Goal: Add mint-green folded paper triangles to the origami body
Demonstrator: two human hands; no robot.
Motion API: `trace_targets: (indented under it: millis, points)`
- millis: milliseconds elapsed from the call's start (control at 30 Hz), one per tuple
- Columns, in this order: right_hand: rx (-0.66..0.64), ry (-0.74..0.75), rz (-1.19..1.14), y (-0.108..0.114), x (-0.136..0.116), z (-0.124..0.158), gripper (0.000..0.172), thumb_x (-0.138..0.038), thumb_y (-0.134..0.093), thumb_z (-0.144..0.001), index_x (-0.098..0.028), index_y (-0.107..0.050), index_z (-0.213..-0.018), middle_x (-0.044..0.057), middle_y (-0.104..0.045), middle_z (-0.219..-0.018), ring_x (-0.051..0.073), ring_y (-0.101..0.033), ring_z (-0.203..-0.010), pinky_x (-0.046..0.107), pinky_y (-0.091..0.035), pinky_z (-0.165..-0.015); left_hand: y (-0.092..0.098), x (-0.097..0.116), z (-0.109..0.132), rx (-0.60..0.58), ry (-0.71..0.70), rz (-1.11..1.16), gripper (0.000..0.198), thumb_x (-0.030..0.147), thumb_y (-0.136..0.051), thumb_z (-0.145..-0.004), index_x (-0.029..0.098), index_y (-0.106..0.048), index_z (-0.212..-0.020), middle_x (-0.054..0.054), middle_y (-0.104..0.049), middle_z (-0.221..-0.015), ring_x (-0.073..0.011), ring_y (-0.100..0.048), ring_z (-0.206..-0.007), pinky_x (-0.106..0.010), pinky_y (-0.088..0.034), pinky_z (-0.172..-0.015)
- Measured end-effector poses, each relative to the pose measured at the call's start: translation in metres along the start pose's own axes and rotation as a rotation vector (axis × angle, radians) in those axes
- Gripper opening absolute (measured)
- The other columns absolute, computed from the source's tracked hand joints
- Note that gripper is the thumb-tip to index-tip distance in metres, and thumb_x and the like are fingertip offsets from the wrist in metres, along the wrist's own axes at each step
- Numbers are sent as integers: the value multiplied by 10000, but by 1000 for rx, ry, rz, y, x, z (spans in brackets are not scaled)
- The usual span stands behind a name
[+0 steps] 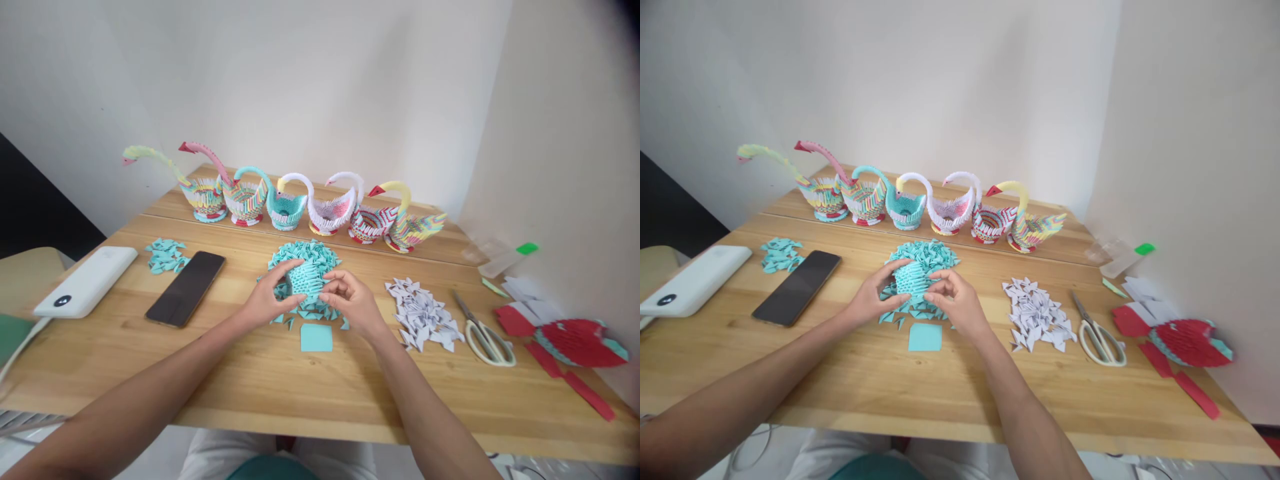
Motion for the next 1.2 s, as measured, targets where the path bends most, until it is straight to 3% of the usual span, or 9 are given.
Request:
trace_targets:
  millis: [133, 300, 833, 1000, 1200]
  points:
    - [84, 19, -16, 0, -5, 3, 409, -429, -801, -717, -219, -652, -1035, 15, -704, -805, 158, -623, -719, 287, -475, -657, 1, -10, -1, 45, 59, 93, 661, 431, -726, -799, 220, -498, -1383, -136, -542, -1419, -288, -552, -1255, -401, -480, -1015]
    - [40, -77, -124, -12, 3, 4, 434, -535, -781, -706, -200, -705, -972, 20, -677, -777, 156, -614, -712, 285, -486, -658, -1, -16, -1, 55, 95, 174, 686, 458, -727, -794, 208, -478, -1382, -133, -561, -1371, -253, -593, -1158, -386, -491, -984]
    - [54, -147, -186, -19, 12, 7, 397, -552, -813, -639, -191, -671, -717, -11, -590, -668, 124, -501, -633, 256, -436, -607, -3, -14, 0, 82, 81, 169, 679, 449, -748, -774, 227, -506, -1368, -123, -551, -1403, -272, -574, -1216, -385, -479, -1011]
    - [70, -83, -100, -16, 11, 7, 361, -529, -782, -698, -190, -661, -736, -29, -536, -634, 106, -432, -586, 238, -370, -560, -3, -10, 1, 87, 64, 129, 684, 448, -745, -779, 227, -505, -1380, -132, -526, -1441, -289, -547, -1273, -400, -465, -1043]
    - [109, 12, 2, -14, 4, 8, 312, -508, -736, -757, -202, -674, -752, -3, -594, -697, 138, -492, -652, 258, -400, -615, -3, -8, 2, 94, 40, 109, 690, 446, -736, -790, 220, -494, -1396, -142, -491, -1485, -295, -514, -1322, -416, -446, -1078]
Point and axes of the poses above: each hand's wrist, its own z-axis away from the middle knuckle, its own y-axis out of the back of the hand, x = y × z, the point moved 10 cm from there along -z, towards the middle knuckle
